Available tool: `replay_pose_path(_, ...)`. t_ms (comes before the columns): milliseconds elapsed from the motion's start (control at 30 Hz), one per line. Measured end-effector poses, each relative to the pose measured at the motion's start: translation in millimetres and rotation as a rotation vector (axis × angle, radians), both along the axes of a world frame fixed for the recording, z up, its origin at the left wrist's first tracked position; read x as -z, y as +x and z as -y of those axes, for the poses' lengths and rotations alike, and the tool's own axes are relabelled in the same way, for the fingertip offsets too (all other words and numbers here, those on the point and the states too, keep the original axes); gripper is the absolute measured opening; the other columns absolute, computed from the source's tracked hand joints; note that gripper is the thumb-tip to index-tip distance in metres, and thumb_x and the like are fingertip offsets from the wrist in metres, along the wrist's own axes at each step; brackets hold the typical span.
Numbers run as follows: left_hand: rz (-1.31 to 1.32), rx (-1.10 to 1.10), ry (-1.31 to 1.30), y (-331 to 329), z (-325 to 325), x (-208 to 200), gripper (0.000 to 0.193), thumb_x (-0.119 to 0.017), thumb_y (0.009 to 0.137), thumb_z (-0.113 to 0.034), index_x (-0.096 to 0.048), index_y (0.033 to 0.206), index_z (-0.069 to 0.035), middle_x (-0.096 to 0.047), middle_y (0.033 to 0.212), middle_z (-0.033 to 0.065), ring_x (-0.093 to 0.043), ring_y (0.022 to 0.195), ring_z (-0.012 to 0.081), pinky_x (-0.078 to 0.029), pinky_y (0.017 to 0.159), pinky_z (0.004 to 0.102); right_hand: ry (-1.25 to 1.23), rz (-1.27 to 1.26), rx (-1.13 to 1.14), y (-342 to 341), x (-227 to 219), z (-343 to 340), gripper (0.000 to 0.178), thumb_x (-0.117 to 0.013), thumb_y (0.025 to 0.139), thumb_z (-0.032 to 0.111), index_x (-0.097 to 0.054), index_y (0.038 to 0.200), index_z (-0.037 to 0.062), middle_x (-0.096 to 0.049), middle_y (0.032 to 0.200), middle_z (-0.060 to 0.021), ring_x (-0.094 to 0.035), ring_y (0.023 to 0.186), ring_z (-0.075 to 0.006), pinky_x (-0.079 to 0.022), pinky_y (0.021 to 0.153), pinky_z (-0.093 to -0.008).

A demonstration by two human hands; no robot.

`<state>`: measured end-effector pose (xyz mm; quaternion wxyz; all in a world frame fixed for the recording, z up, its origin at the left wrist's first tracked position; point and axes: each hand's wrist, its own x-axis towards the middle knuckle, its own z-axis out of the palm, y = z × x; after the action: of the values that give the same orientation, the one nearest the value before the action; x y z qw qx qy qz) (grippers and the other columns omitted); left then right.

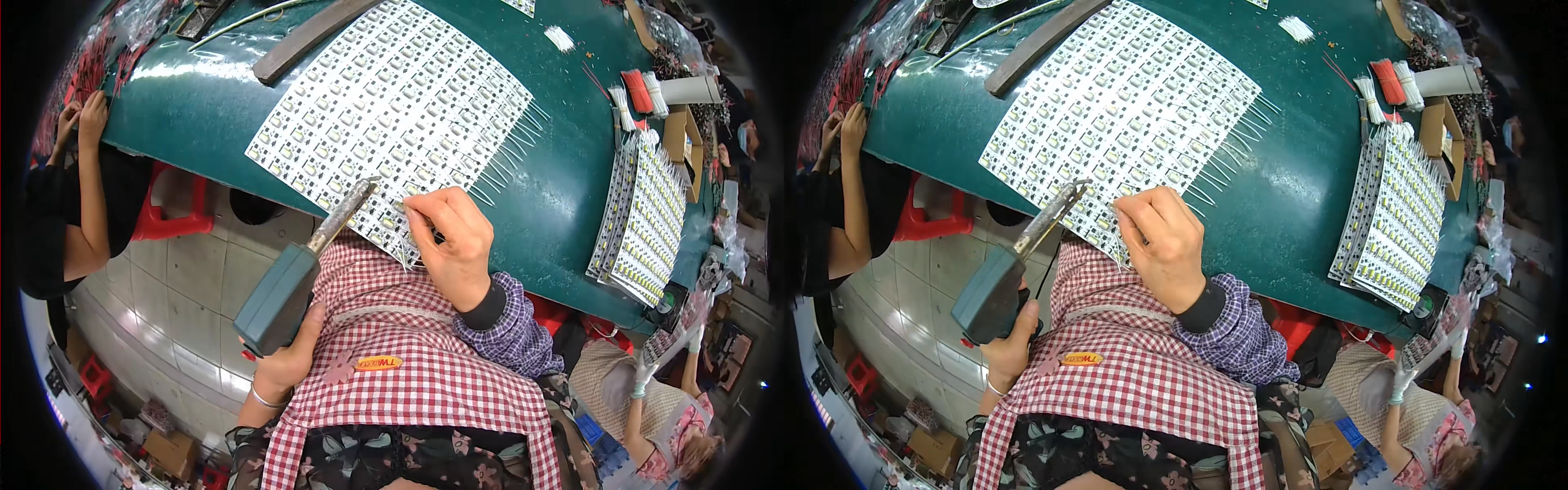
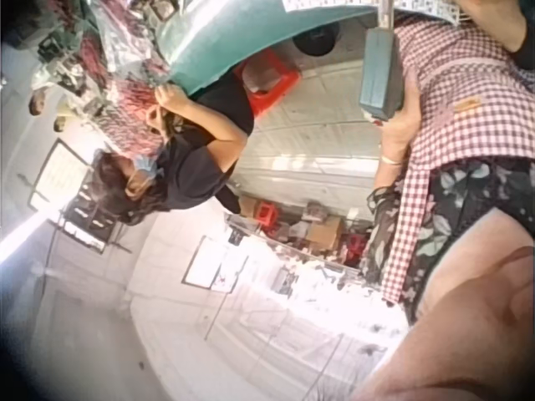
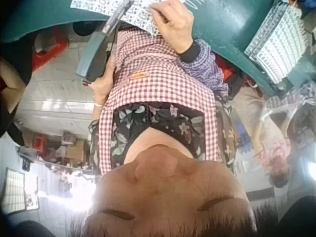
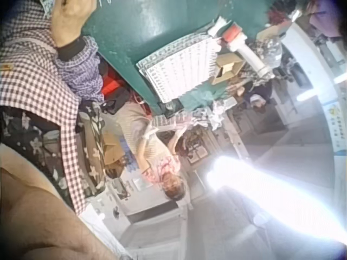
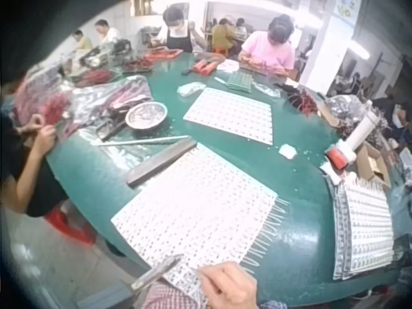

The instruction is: The person attaches wires to LED circuit boards using a soldering gun.

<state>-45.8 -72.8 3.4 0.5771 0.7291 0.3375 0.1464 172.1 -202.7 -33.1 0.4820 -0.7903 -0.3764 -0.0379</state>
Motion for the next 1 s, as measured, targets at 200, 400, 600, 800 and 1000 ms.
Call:
replay_pose_path(200, 0.035, 0.001, 0.207, 4, 5, 11, 0.022, -0.078, 0.078, -0.002, -0.071, 0.098, 0.004, -0.072, 0.09, 0.0116, -0.067, 0.07, 0.0171, -0.053, 0.063, 0.0282, -0.056, 0.053, 0.006, 1, 1, 2, 0.02, -0.075, 0.074, -0.007, -0.068, 0.089, 0.003, -0.059, 0.079, -0.0076, -0.06, 0.07, -0.0237, -0.05, 0.059, -0.0337)
replay_pose_path(400, 0.02, 0.033, 0.193, 8, 4, 8, 0.021, -0.076, 0.076, 0.0, -0.069, 0.095, 0.006, -0.067, 0.084, 0.0133, -0.066, 0.067, 0.0202, -0.051, 0.06, 0.0285, -0.062, 0.091, -0.016, 2, -1, 1, 0.021, -0.075, 0.073, -0.007, -0.068, 0.09, 0.0019, -0.059, 0.079, -0.0081, -0.061, 0.071, -0.0245, -0.05, 0.059, -0.0342)
replay_pose_path(600, -0.019, 0.127, 0.251, 10, 1, 4, 0.019, -0.075, 0.076, 0.002, -0.068, 0.093, 0.006, -0.066, 0.083, 0.0138, -0.064, 0.066, 0.0201, -0.05, 0.059, 0.0283, -0.08, 0.108, -0.02, 2, 0, 2, 0.021, -0.075, 0.073, -0.007, -0.068, 0.09, 0.0021, -0.059, 0.079, -0.008, -0.06, 0.071, -0.0246, -0.05, 0.06, -0.0345)
replay_pose_path(800, -0.057, 0.225, 0.356, 5, 0, 7, 0.019, -0.075, 0.076, 0.002, -0.068, 0.094, 0.006, -0.066, 0.083, 0.0133, -0.064, 0.065, 0.0202, -0.05, 0.058, 0.0282, -0.08, 0.109, -0.022, 3, 0, 2, 0.021, -0.075, 0.072, -0.007, -0.068, 0.09, 0.0021, -0.059, 0.079, -0.008, -0.06, 0.072, -0.0246, -0.05, 0.06, -0.0346)
replay_pose_path(1000, -0.101, 0.102, 0.193, -5, 4, 13, 0.024, -0.076, 0.077, -0.001, -0.069, 0.098, 0.007, -0.068, 0.086, 0.0154, -0.067, 0.068, 0.0228, -0.052, 0.06, 0.0293, -0.079, 0.11, -0.02, 3, 1, 3, 0.021, -0.075, 0.072, -0.008, -0.067, 0.09, 0.0013, -0.059, 0.079, -0.0083, -0.06, 0.072, -0.0248, -0.05, 0.06, -0.0348)
